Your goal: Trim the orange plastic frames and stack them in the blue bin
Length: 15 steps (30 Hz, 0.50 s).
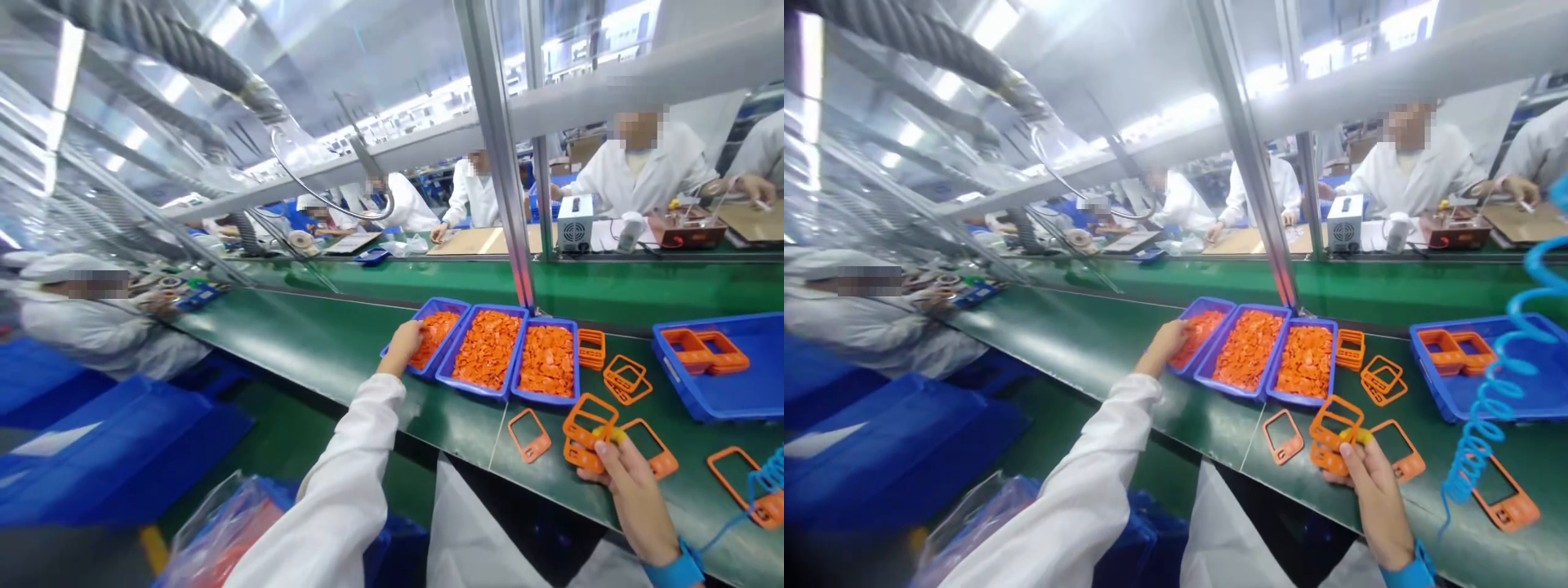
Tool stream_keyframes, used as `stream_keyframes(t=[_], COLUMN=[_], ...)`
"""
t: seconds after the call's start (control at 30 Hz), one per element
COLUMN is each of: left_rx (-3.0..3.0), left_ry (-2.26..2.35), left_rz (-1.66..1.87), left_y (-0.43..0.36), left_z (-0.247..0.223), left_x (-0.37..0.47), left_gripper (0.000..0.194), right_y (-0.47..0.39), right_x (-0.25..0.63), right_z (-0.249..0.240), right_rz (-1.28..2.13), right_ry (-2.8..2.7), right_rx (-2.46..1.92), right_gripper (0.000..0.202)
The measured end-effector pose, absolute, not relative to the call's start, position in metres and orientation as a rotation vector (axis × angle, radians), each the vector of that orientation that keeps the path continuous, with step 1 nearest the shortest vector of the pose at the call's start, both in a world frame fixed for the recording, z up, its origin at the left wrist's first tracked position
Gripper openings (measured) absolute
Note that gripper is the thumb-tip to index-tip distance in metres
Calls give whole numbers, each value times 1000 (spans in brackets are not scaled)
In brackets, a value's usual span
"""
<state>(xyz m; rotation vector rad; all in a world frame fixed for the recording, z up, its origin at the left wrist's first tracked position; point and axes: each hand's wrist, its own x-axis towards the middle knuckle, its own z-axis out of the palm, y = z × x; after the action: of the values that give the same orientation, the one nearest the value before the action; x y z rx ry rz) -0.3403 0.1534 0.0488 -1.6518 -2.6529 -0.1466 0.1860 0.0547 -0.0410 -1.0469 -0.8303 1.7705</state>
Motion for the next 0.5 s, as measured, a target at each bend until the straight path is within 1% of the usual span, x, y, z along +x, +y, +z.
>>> stream_keyframes(t=[0.07, 0.2, 0.37, 0.5], left_rx=[-1590, -1498, -1447, -1397], left_ry=[-2694, -2745, -2755, -2742], left_rz=[-162, -273, -533, -845], left_y=[156, 157, 151, 140], left_z=[38, 29, 43, 62], left_x=[-343, -343, -338, -328], left_gripper=[30, 33, 29, 22], right_y=[56, 58, 59, 58], right_x=[186, 185, 184, 181], right_z=[-43, -42, -39, -34], right_rz=[1779, 1811, 1817, 1833], right_ry=[-834, -851, -871, -875], right_rx=[-1053, -1063, -1051, -1055], right_gripper=[61, 64, 64, 65])
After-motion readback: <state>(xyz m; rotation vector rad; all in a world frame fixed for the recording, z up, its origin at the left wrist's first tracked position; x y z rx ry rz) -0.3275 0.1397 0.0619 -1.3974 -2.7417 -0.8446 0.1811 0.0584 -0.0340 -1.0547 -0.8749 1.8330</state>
